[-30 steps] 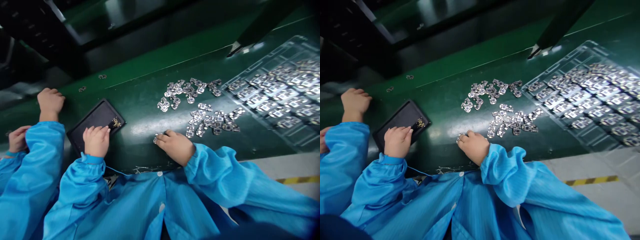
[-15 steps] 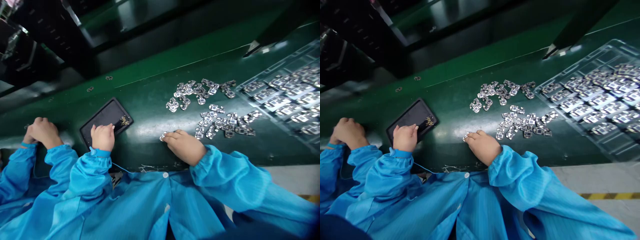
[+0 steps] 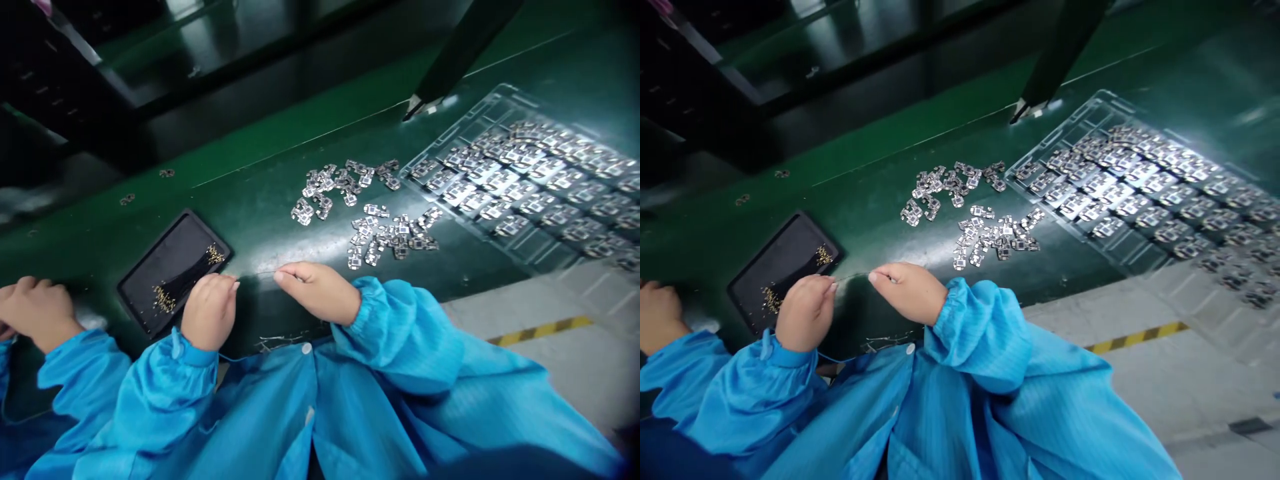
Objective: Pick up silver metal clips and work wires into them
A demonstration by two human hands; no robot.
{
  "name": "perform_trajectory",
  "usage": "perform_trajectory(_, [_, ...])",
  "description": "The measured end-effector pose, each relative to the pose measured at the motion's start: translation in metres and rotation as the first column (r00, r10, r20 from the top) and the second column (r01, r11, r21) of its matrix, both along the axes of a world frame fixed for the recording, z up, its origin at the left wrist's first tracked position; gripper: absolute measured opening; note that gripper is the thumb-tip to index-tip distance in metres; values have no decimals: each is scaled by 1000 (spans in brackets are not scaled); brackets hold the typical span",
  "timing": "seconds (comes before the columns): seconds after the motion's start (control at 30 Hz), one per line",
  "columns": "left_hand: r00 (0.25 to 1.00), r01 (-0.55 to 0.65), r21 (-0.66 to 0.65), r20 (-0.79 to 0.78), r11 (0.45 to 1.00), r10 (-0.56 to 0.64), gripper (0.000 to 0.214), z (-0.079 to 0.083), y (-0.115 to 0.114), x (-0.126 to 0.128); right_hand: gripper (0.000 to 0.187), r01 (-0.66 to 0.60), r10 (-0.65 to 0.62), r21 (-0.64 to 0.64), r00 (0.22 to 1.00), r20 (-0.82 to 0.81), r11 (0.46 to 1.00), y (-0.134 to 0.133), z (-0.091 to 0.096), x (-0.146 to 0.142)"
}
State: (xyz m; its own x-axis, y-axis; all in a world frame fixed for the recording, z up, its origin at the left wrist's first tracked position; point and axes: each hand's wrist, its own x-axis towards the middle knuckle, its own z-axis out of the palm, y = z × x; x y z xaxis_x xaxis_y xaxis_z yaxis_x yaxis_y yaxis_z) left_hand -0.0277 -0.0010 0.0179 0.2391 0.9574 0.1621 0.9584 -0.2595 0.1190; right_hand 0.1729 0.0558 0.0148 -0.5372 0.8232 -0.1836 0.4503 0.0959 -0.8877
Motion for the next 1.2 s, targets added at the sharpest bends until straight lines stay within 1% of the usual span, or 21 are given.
perform_trajectory(0.07, [1000,8,-20,6,1000,-8,22,-8,-1,8,29,33,-33,-59,999,-7,998,-4,-5,6])
perform_trajectory(0.13, [999,30,-21,24,999,-30,24,-18,-3,20,26,79,-82,-150,997,-12,986,-10,-12,12])
perform_trajectory(0.2, [994,89,-15,64,996,-88,25,-27,-5,36,23,116,-123,-275,992,-10,954,-18,-19,16])
perform_trajectory(0.23, [988,124,-8,90,992,-123,24,-31,-6,44,22,135,-146,-349,989,-4,927,-21,-22,18])
perform_trajectory(0.3, [977,167,18,130,986,-168,22,-37,-8,56,19,188,-213,-501,977,7,845,-25,-24,20])
perform_trajectory(0.4, [977,159,57,137,986,-166,20,-41,-5,64,14,265,-351,-686,936,15,677,-25,-24,19])
perform_trajectory(0.43, [980,146,62,129,987,-153,20,-43,-2,65,13,288,-409,-723,913,9,628,-23,-24,18])
perform_trajectory(0.47, [984,130,63,115,989,-137,20,-44,2,64,13,314,-472,-744,881,-2,589,-21,-24,18])
perform_trajectory(0.5, [988,116,57,98,992,-121,20,-45,5,64,14,343,-535,-751,845,-17,565,-19,-25,17])
perform_trajectory(0.57, [994,96,17,52,995,-96,20,-47,13,64,17,418,-646,-723,761,-52,550,-15,-30,16])
perform_trajectory(0.63, [996,94,-38,9,995,-94,21,-50,20,65,27,513,-716,-643,694,-79,569,-12,-36,16])
perform_trajectory(0.7, [994,103,-79,-17,992,-104,22,-51,24,66,35,604,-749,-521,654,-107,602,-10,-41,15])
perform_trajectory(0.77, [993,108,-96,-34,990,-111,22,-52,25,67,36,683,-763,-357,626,-162,637,-11,-44,13])
perform_trajectory(0.83, [993,104,-106,-42,989,-109,22,-52,25,68,31,732,-750,-178,617,-237,658,-13,-48,10])
perform_trajectory(0.9, [994,95,-114,-39,989,-100,22,-53,24,68,26,751,-717,-16,624,-312,660,-15,-53,8])
perform_trajectory(0.97, [995,90,-119,-28,989,-94,23,-53,24,68,22,748,-678,90,639,-364,657,-18,-59,6])
perform_trajectory(1.07, [996,88,-122,-22,989,-91,23,-54,24,68,19,734,-637,166,662,-397,659,-20,-69,5])
perform_trajectory(1.2, [996,84,-119,-11,989,-86,22,-54,24,69,19,722,-615,202,677,-404,662,-19,-74,5])
